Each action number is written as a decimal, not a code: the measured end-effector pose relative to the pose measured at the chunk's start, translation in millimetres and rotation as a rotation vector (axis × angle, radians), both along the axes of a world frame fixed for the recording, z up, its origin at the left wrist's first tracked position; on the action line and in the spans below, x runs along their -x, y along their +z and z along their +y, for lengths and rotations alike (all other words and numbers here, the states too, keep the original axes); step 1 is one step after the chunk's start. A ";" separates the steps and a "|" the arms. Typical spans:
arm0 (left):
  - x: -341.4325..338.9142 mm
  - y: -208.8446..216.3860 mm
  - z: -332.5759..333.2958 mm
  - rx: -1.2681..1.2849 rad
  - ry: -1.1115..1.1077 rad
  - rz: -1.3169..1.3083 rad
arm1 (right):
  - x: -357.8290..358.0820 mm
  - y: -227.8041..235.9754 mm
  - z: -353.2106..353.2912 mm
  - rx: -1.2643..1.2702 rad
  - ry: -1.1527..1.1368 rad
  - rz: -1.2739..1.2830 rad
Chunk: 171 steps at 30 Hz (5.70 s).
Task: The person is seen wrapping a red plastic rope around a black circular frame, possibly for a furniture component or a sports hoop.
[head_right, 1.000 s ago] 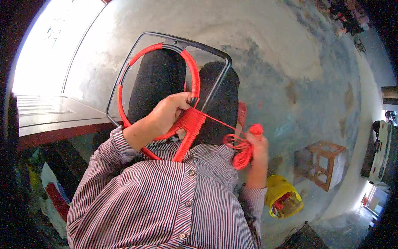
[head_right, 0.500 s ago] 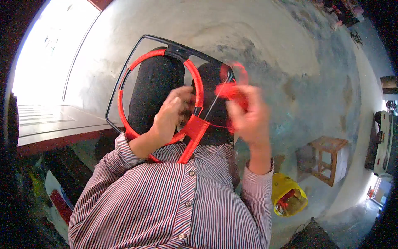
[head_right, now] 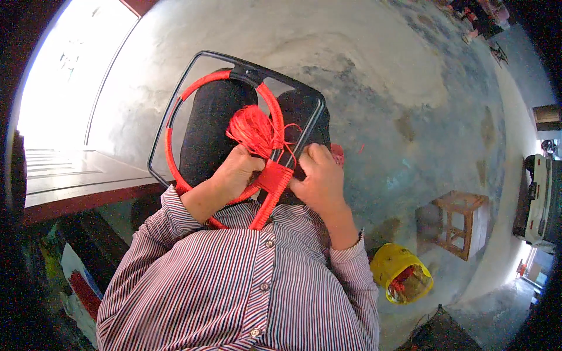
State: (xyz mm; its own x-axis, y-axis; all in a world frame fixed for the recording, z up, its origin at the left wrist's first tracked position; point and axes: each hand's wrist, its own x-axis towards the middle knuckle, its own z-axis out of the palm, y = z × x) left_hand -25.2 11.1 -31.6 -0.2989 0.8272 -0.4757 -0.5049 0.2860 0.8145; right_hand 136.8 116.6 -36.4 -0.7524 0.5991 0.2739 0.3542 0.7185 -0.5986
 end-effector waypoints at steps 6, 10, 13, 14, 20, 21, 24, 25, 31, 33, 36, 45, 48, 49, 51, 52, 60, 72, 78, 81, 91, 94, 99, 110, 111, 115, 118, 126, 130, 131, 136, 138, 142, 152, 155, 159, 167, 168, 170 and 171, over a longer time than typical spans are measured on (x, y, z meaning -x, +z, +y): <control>7.8 19.0 -2.0 0.082 -0.184 -0.085 | -10.1 -12.2 0.2 0.429 -0.127 0.374; 3.8 12.1 -2.1 -0.303 -0.212 0.336 | -15.8 -7.6 8.3 0.676 -0.058 0.449; -0.3 25.7 5.8 0.087 0.050 -0.455 | -11.0 2.6 6.8 0.753 -0.076 0.529; -0.7 24.4 6.9 0.063 0.070 -0.480 | -10.2 7.0 6.9 0.747 -0.104 0.446; 0.1 17.4 7.1 0.036 0.060 -0.436 | -25.3 -7.4 15.8 1.469 -0.197 0.873; -0.2 17.8 7.1 0.010 0.057 -0.447 | -32.4 -10.1 18.4 1.632 -0.050 0.953; 1.1 11.9 4.7 -0.006 0.005 -0.484 | -41.0 -20.8 17.5 1.721 -0.006 1.000; 1.3 9.5 4.7 -0.005 0.004 -0.484 | -43.6 -26.6 19.2 1.671 -0.069 0.895; 1.7 10.9 5.0 -0.057 -0.001 -0.428 | -21.8 2.7 10.3 0.996 -0.118 0.442; 1.3 19.9 5.3 -0.096 -0.067 -0.442 | -16.0 -5.5 14.1 0.573 -0.055 0.253; 0.8 22.8 5.8 -0.074 -0.081 -0.424 | -17.0 -15.5 18.7 0.707 0.005 0.225; 2.0 9.4 6.4 0.007 -0.080 -0.374 | -77.9 -1.8 31.6 0.964 0.109 0.831; 0.7 14.8 6.9 -0.019 -0.055 -0.377 | -103.7 3.4 40.4 1.076 0.630 1.024; 1.1 16.8 7.2 -0.021 -0.047 -0.373 | -113.3 6.3 52.7 1.031 0.773 0.988; 0.2 20.9 9.3 -0.008 -0.027 -0.343 | -159.3 19.2 54.6 1.209 0.548 1.185; 1.4 23.2 7.1 -0.010 -0.014 -0.346 | -171.8 17.4 68.2 1.218 0.555 1.176; -0.3 15.2 2.4 -0.091 -0.098 -0.240 | -76.9 22.8 11.3 1.574 -0.072 1.044; -1.7 1.6 -3.0 -0.042 -0.095 -0.016 | -59.8 55.4 -2.4 1.308 -0.244 0.933; -8.2 18.0 -4.9 -0.011 -0.255 0.813 | -31.6 87.2 -34.7 1.432 0.018 0.728; -16.7 16.3 -6.2 -0.127 -0.190 0.886 | -33.6 99.6 -41.5 1.235 0.474 0.368; -3.6 23.1 7.5 0.173 0.087 -0.224 | -19.9 36.6 9.8 0.034 0.015 -0.369; -5.4 28.2 7.0 0.088 0.004 -0.429 | -5.3 30.0 0.3 1.023 0.181 0.342; -8.0 17.9 4.8 -0.032 0.207 -0.326 | -14.3 5.0 4.6 1.074 -0.035 0.501; -14.3 26.1 -15.3 -0.336 0.108 0.389 | -3.3 23.0 -3.7 0.458 0.140 0.384; -7.9 24.4 -16.1 -0.306 0.108 0.253 | -14.0 29.2 -1.0 0.629 0.096 0.409; -0.8 11.3 -7.6 -0.127 0.065 0.083 | -56.3 56.4 18.5 1.256 -0.255 1.257; -1.0 16.6 -0.3 -0.132 0.068 0.096 | -132.9 26.0 67.2 1.264 0.002 1.362; -4.6 20.1 8.0 -0.076 -0.031 -0.311 | -51.0 4.6 9.0 1.325 -0.159 0.591; -2.7 22.1 5.6 -0.044 -0.125 -0.292 | -49.0 -3.5 2.5 1.290 -0.227 0.314; -2.7 23.7 6.7 -0.040 -0.129 -0.291 | -57.7 -7.9 10.7 1.229 -0.214 0.466; -1.5 20.1 13.0 -0.006 -0.152 -0.327 | -82.9 -11.2 12.5 1.143 -0.421 0.585; -0.4 13.0 13.6 -0.014 -0.143 -0.308 | -90.7 -17.2 4.2 1.253 -0.405 0.607; 3.5 8.7 12.8 -0.029 -0.125 -0.380 | -99.5 -32.0 -16.3 1.280 -0.344 0.506; 3.9 -9.7 12.7 0.002 -0.084 -0.353 | -67.6 -34.9 44.2 0.880 -0.371 0.315; 0.4 0.2 11.5 0.020 0.067 -0.252 | -33.0 28.6 40.0 0.553 -0.163 0.197; -10.2 10.4 5.3 -0.399 0.169 0.231 | 28.0 48.1 17.0 -0.204 0.194 0.065; 5.8 -4.0 1.1 -0.044 0.051 -0.016 | -5.7 -5.7 23.1 -0.025 -0.263 0.407; 7.2 -0.1 -1.0 -0.007 -0.129 0.133 | -5.5 -8.5 16.0 -0.029 -0.136 0.274; -2.4 9.5 2.9 0.023 0.127 -0.196 | -0.9 -10.3 4.3 -0.033 -0.013 0.138; 1.0 5.4 -0.4 -0.162 -0.031 0.036 | 4.4 -9.9 -1.4 -0.005 -0.015 0.109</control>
